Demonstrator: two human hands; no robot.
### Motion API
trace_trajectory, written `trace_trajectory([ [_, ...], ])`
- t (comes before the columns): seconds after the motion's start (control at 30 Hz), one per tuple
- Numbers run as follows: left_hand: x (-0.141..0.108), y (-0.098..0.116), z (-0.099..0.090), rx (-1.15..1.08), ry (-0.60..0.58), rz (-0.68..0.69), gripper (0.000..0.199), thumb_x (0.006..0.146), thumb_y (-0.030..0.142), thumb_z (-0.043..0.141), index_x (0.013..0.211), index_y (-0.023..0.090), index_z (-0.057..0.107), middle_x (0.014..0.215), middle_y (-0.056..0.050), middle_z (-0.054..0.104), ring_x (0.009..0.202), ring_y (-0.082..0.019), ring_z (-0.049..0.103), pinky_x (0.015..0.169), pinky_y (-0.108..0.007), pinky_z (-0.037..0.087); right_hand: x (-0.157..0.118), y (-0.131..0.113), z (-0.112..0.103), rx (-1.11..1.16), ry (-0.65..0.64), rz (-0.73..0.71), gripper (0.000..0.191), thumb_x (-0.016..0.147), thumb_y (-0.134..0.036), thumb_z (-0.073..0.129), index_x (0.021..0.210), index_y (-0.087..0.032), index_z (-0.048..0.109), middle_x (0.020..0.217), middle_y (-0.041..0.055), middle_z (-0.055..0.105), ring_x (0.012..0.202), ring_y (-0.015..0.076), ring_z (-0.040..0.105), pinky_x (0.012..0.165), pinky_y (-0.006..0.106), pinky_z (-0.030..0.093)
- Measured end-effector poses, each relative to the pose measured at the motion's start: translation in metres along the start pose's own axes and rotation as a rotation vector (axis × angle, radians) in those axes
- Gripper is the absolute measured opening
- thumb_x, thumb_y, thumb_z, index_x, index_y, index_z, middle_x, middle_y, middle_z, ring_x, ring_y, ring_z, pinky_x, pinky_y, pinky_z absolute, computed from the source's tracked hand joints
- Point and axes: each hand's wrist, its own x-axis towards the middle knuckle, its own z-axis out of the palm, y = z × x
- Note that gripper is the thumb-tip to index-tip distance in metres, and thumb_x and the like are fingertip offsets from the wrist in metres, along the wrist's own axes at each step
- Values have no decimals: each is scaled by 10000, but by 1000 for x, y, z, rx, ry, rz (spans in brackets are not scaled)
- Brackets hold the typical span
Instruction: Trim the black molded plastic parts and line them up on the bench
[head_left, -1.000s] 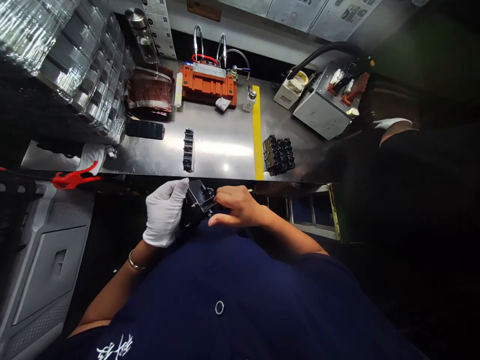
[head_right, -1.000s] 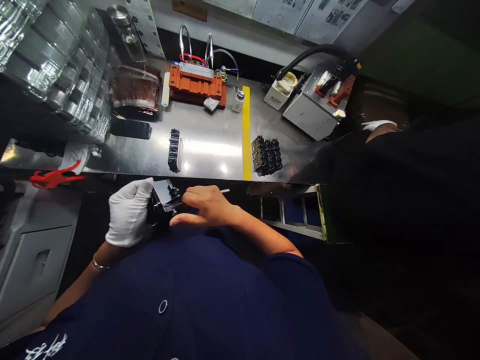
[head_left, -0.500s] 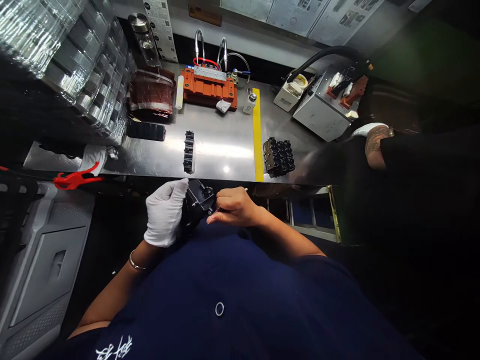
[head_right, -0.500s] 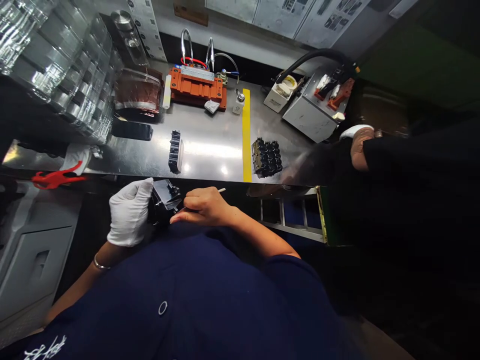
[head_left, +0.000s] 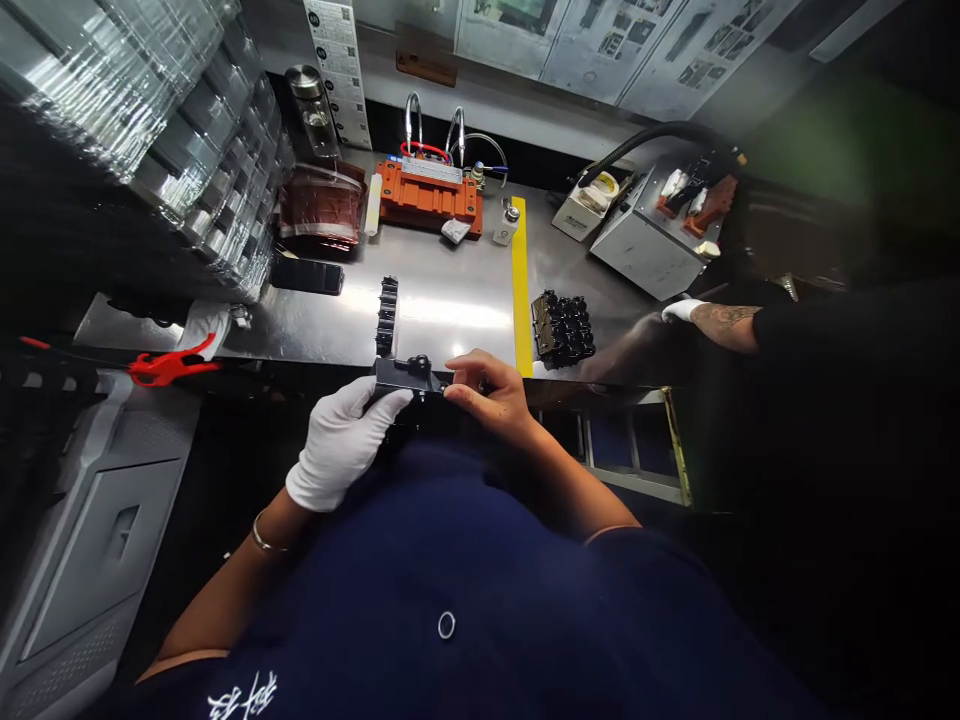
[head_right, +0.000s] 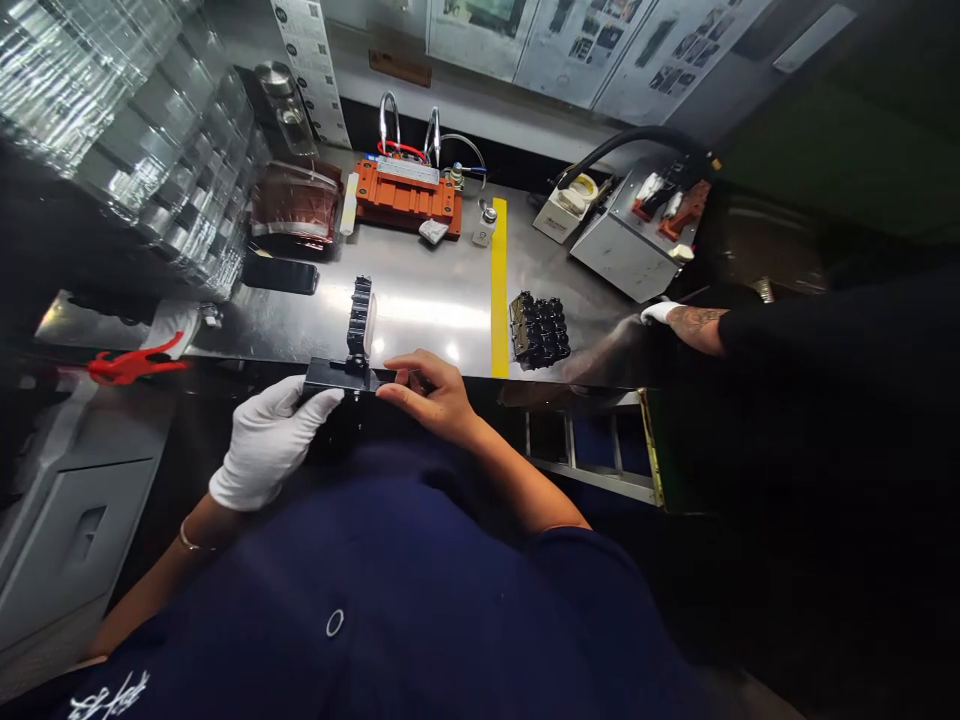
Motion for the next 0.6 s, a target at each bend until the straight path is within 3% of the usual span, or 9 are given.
trace_trajectory([
  [0.13,-4,-1,-2,111,-71,81,276,832,464,714,932,221,797,898,-51,789,838,-229,711,824,-312,554,5,-9,-9,-16,-202,-82,261,908,-435,667,940,-178,699,694,-19,557,588,82,467,563,234,414],
  [0.23,-4,2,-1,138,-93,107,234,849,431,702,924,233,802,892,-40,789,824,-217,714,811,-288,552,9,-11,-8,10,-261,-79,301,907,-463,661,819,-176,676,689,-4,589,590,87,480,557,241,413],
  [0.43,-7,3,-1,115,-62,100,211,848,410,710,927,237,803,863,-33,787,805,-218,721,788,-289,561,11,-6,-9,159,-186,-64,363,855,-487,718,699,-183,593,653,-24,547,585,87,467,537,240,389],
  [0.6,-9,2,2,66,31,62,239,823,422,746,933,216,794,894,-41,790,838,-224,724,827,-316,565,7,-1,-11,129,-106,99,379,842,-538,706,763,-174,631,673,-28,555,578,76,448,546,232,394],
])
